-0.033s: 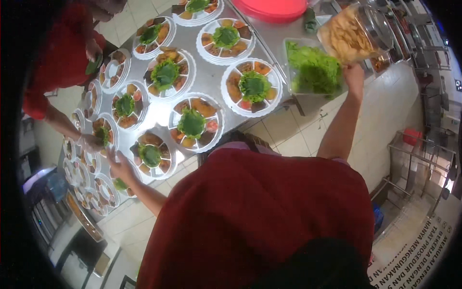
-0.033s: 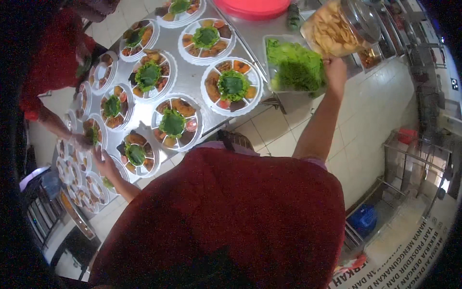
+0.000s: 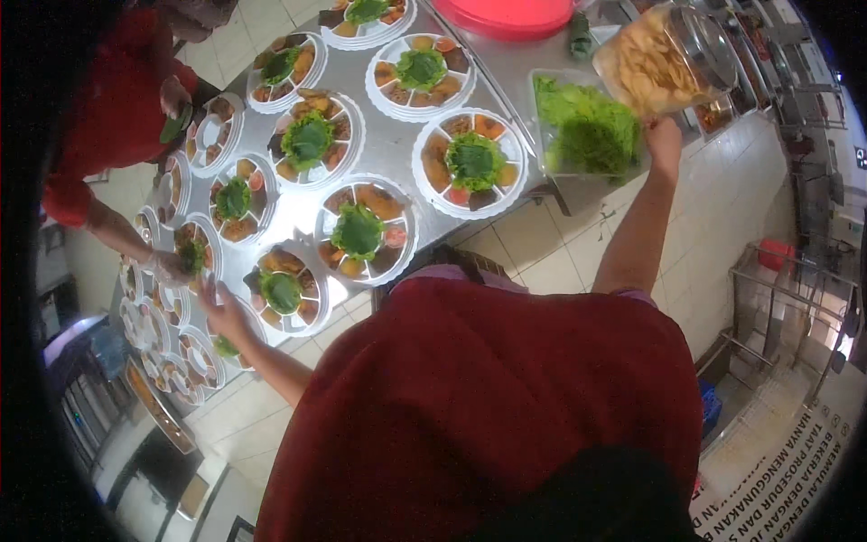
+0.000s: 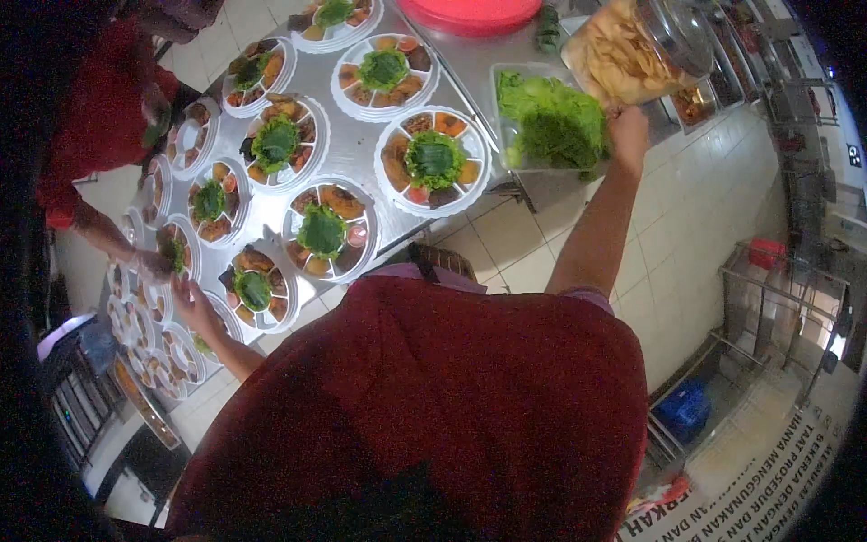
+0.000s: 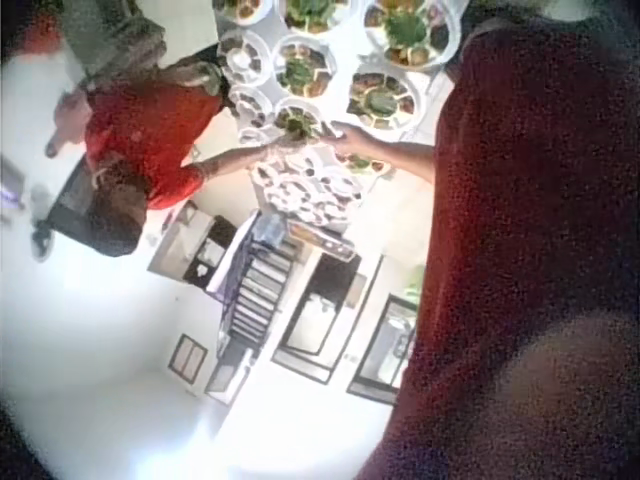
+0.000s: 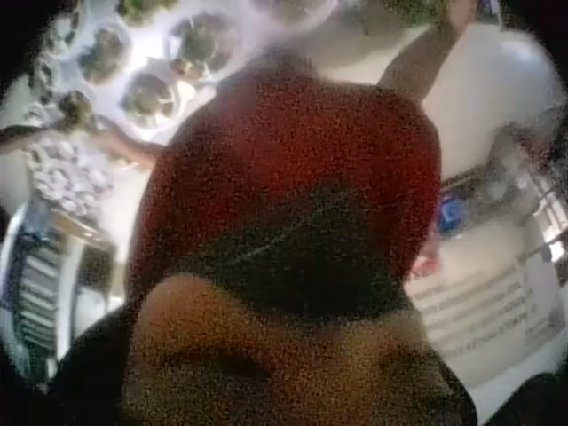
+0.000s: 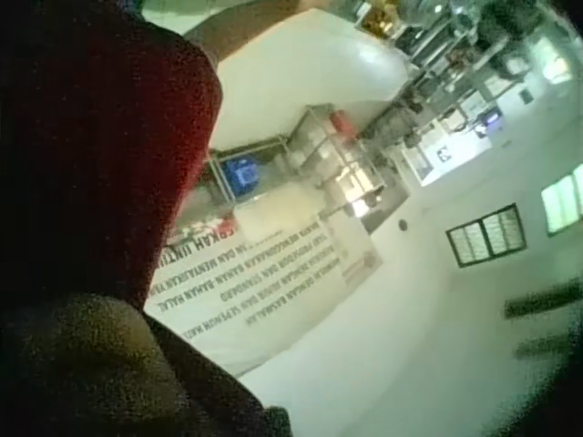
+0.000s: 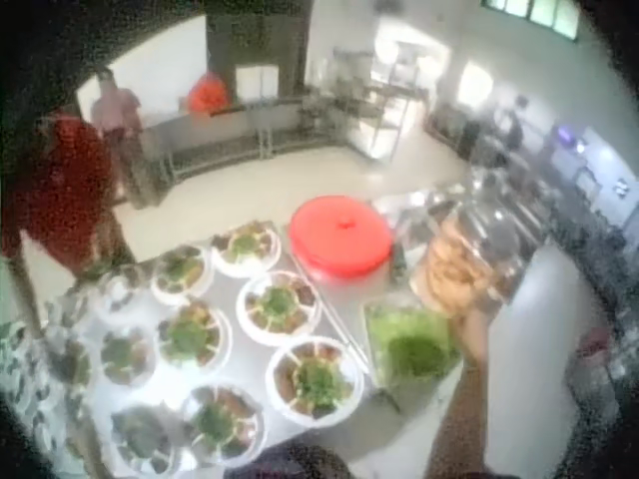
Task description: The person places lettuce leaves into the center compartments of multiple pre-filled compartmentalized meal trays arranged on a stainless steel table. The person handles the lettuce by hand and moves from tray to tray, adding a leaf to each one in sequence.
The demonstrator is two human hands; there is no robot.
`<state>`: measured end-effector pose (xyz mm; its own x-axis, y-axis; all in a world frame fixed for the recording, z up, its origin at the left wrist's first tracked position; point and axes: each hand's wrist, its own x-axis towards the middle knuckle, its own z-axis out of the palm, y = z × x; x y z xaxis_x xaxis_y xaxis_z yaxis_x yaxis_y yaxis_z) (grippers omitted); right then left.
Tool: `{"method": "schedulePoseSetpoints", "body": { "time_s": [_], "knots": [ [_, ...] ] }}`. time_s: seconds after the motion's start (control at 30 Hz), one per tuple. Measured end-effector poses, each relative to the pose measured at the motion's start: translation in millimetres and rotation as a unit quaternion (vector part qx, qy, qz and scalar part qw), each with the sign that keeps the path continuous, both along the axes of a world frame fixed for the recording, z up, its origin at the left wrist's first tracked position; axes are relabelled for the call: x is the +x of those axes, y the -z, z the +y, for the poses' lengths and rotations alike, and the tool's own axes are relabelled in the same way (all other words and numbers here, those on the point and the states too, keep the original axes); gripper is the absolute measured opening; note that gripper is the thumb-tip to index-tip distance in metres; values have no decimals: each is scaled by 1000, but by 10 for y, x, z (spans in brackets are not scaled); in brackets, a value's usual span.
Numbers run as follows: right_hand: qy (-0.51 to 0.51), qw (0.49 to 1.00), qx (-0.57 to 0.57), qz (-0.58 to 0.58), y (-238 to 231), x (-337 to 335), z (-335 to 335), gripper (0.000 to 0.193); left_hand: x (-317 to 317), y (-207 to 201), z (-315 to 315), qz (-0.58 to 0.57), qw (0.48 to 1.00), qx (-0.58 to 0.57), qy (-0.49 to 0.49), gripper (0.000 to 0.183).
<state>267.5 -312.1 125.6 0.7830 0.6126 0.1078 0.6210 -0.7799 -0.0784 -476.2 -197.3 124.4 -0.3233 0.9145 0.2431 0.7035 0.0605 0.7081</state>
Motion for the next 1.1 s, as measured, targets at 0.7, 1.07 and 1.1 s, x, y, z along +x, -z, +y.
{"method": "schedulePoseSetpoints", "body": {
  "time_s": [0.7, 1.07, 1.1],
  "knots": [
    [38, 987, 148, 59, 607, -378, -468, 27, 514, -272, -13, -62, 994, -25, 82, 43],
    [-19, 923, 257, 285, 1142, 585, -459, 31, 703, -259, 156, -16, 989, -45, 138, 55],
    [-52, 889, 332, 312, 1169, 603, -439, 30, 681, -196, 202, -33, 987, -49, 147, 57]
  ]
}}
